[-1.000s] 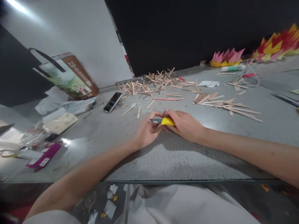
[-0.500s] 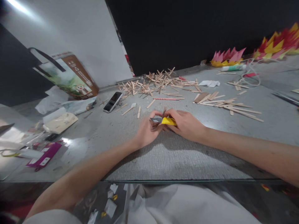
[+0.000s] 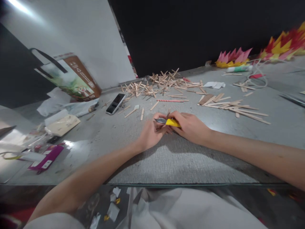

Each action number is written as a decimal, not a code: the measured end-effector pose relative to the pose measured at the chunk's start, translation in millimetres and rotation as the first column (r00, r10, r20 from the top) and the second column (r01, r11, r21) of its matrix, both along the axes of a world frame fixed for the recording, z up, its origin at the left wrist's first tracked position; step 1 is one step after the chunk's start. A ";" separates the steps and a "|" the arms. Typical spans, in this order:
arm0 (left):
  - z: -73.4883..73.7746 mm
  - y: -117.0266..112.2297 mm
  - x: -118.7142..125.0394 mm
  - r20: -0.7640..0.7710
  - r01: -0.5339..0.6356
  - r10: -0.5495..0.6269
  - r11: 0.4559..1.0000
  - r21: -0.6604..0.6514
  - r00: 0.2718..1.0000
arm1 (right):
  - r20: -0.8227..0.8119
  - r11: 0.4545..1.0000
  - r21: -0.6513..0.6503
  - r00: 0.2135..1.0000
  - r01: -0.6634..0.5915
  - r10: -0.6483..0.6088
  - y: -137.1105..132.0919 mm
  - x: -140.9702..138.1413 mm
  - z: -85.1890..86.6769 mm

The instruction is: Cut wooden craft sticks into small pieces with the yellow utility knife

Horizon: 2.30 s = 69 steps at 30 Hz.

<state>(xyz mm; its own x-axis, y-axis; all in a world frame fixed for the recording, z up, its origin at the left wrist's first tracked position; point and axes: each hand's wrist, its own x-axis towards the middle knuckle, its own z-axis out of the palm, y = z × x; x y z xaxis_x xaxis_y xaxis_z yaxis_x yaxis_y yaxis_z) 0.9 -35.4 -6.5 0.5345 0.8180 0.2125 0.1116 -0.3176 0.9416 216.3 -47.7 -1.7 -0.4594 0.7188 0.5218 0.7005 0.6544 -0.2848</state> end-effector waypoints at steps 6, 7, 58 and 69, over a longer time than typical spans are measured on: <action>-0.3 0.5 0.2 -0.007 -0.003 0.003 1.000 0.019 1.000 | 0.003 1.000 0.015 1.000 0.004 -0.004 -0.3 0.0 -0.6; -0.5 0.6 0.2 -0.006 -0.007 0.007 1.000 0.019 1.000 | 0.002 1.000 0.016 1.000 0.004 -0.004 -0.1 -0.1 -1.0; -2.3 2.5 0.8 -0.011 -0.007 0.007 1.000 -0.005 1.000 | 0.041 0.996 0.087 0.999 -0.020 0.016 0.9 0.5 -1.5; -5.6 2.7 0.9 0.029 0.003 -0.002 1.000 -0.014 1.000 | 0.060 0.998 0.059 0.998 -0.017 0.014 0.6 -0.1 -2.7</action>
<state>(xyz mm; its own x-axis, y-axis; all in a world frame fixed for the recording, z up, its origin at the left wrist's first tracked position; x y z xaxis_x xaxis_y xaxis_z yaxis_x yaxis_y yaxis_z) 1.8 -32.6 -12.1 0.5302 0.8197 0.2165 0.0832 -0.3045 0.9489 216.1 -47.1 -4.4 -0.5018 0.6802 0.5344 0.7048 0.6797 -0.2032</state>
